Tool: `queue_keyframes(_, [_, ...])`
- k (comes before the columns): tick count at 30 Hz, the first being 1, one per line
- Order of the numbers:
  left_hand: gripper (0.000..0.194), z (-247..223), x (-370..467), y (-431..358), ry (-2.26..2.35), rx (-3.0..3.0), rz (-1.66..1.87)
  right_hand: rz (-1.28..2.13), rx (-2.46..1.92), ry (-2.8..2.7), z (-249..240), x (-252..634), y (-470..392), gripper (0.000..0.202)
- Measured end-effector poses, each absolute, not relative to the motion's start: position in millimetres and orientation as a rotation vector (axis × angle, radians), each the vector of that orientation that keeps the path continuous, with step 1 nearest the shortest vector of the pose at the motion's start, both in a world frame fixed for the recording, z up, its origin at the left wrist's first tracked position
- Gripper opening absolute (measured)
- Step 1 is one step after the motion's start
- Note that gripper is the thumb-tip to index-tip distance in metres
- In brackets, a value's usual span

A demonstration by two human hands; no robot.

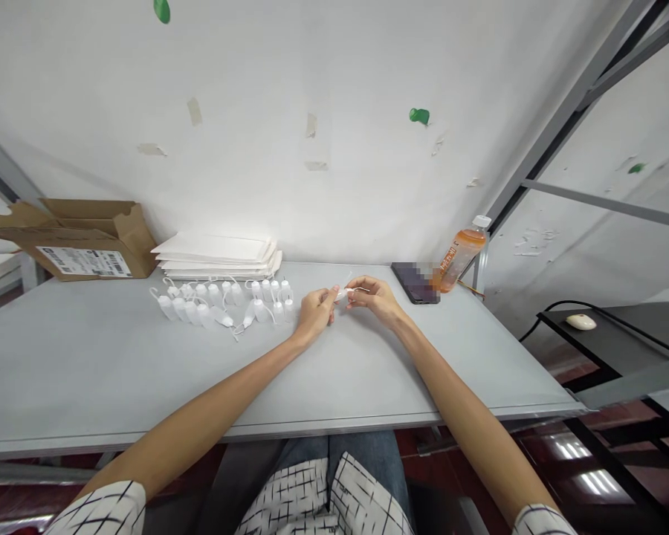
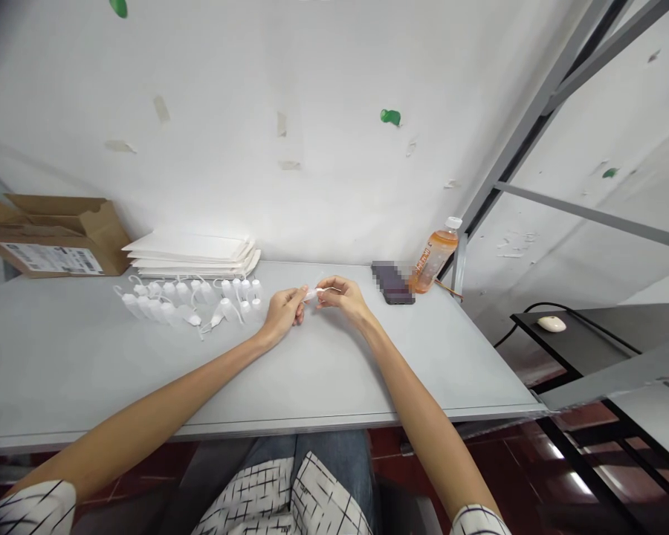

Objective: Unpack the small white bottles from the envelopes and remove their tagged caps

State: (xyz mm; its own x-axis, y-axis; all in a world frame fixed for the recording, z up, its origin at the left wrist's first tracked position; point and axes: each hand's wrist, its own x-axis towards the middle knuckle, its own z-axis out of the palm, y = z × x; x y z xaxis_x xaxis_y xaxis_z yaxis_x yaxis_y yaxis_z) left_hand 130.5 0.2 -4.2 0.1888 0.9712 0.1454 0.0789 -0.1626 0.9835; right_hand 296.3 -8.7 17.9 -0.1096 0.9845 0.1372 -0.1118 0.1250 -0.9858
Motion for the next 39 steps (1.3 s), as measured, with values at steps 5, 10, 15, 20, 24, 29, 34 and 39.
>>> queue_keyframes(5, [0.045,-4.1,130.8,-0.9,1.078,1.479,1.158,1.022,-1.166,-1.396,17.6,316.5,-2.0,0.027])
queue_keyframes(10, [0.039,-5.8,130.5,-1.2,1.100,1.537,1.165,0.287,-1.566,-1.772,7.7,338.8,4.8,0.011])
queue_keyframes(15, [0.033,-6.7,131.0,0.1,1.101,1.521,1.154,0.070,-1.737,-2.030,0.8,343.8,5.8,0.024])
queue_keyframes(20, [0.032,-6.2,131.4,-0.2,1.082,1.529,1.146,0.118,-1.761,-2.070,3.3,340.6,3.8,0.025])
queue_keyframes(24, [0.031,-5.5,130.8,-0.6,1.089,1.547,1.142,0.134,-1.784,-1.972,9.2,339.0,-0.6,0.026])
queue_keyframes(29, [0.032,-5.5,130.1,-0.4,1.126,1.532,1.121,0.202,-1.656,-1.576,20.7,334.7,-3.3,0.032])
queue_keyframes(34, [0.030,-6.1,130.7,-1.6,1.145,1.566,1.110,0.653,-1.386,-1.443,27.2,313.9,-8.3,0.045])
queue_keyframes(39, [0.031,-4.1,131.2,-3.5,1.101,1.609,1.090,0.939,-1.251,-1.464,26.6,301.1,-12.1,0.040])
